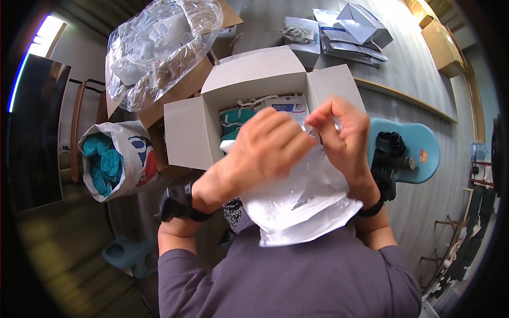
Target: Sorting and packing green N95-style masks into boxes and bags.
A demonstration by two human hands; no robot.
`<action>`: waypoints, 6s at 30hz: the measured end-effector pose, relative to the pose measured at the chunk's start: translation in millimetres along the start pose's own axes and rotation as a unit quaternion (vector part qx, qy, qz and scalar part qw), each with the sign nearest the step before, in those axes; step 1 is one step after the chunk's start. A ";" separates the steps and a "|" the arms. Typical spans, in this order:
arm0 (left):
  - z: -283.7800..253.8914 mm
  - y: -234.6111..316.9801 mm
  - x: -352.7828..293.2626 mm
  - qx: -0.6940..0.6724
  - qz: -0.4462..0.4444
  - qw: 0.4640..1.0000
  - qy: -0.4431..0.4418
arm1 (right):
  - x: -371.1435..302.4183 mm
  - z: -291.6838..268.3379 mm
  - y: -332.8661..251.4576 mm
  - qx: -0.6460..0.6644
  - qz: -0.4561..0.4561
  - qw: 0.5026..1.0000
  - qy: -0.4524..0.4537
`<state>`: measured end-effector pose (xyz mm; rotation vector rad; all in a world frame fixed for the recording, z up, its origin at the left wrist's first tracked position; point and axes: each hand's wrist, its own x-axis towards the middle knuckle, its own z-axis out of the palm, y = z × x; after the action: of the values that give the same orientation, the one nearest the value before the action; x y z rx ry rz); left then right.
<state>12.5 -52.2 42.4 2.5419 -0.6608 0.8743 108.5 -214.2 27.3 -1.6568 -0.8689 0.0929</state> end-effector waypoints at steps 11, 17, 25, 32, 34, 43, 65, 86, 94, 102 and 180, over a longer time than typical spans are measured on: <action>-52.8 39.3 -41.8 -0.107 -0.079 0.989 0.063 | 25.1 -0.2 22.1 0.026 0.079 0.993 0.088; -75.9 34.8 -91.6 -0.082 -0.208 0.960 0.171 | 25.0 -47.2 49.8 -0.008 0.045 0.983 0.180; -47.3 -7.4 -79.5 -0.072 -0.380 0.919 -0.080 | 17.5 -17.8 9.3 -0.136 -0.094 0.983 0.078; -39.7 -7.3 -67.5 -0.108 -0.418 0.900 -0.067 | 0.2 -34.0 -9.4 -0.078 -0.102 0.989 0.076; -37.9 -15.8 -64.8 -0.089 -0.423 0.901 -0.047 | -2.5 -50.0 -6.4 -0.066 -0.112 0.987 0.091; 58.0 -104.1 -64.5 -0.089 -0.417 0.886 -0.184 | -5.5 -138.7 5.2 -0.063 -0.161 0.977 0.129; 45.1 -17.6 -16.5 -0.081 -0.270 0.956 0.080 | 11.5 -48.1 -18.1 -0.096 0.036 0.995 0.003; 32.6 -6.0 -40.7 -0.123 -0.222 0.964 0.086 | 8.0 10.5 -14.1 -0.111 0.024 0.991 -0.064; 1.9 13.7 -26.4 0.043 -0.015 0.988 0.147 | 50.2 19.9 9.6 -0.142 0.076 0.983 0.087; -96.5 60.9 -59.2 -0.033 -0.037 0.993 0.107 | 64.0 -39.4 59.9 -0.234 0.083 0.951 0.184; 27.3 -79.8 -94.8 -0.435 -0.774 0.459 0.018 | 3.5 37.6 -14.5 -0.261 -0.331 0.897 -0.131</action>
<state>2.3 29.4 -54.3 1.1260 1.0141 -0.1924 85.2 -181.2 30.2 -1.7579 -1.7414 -0.4335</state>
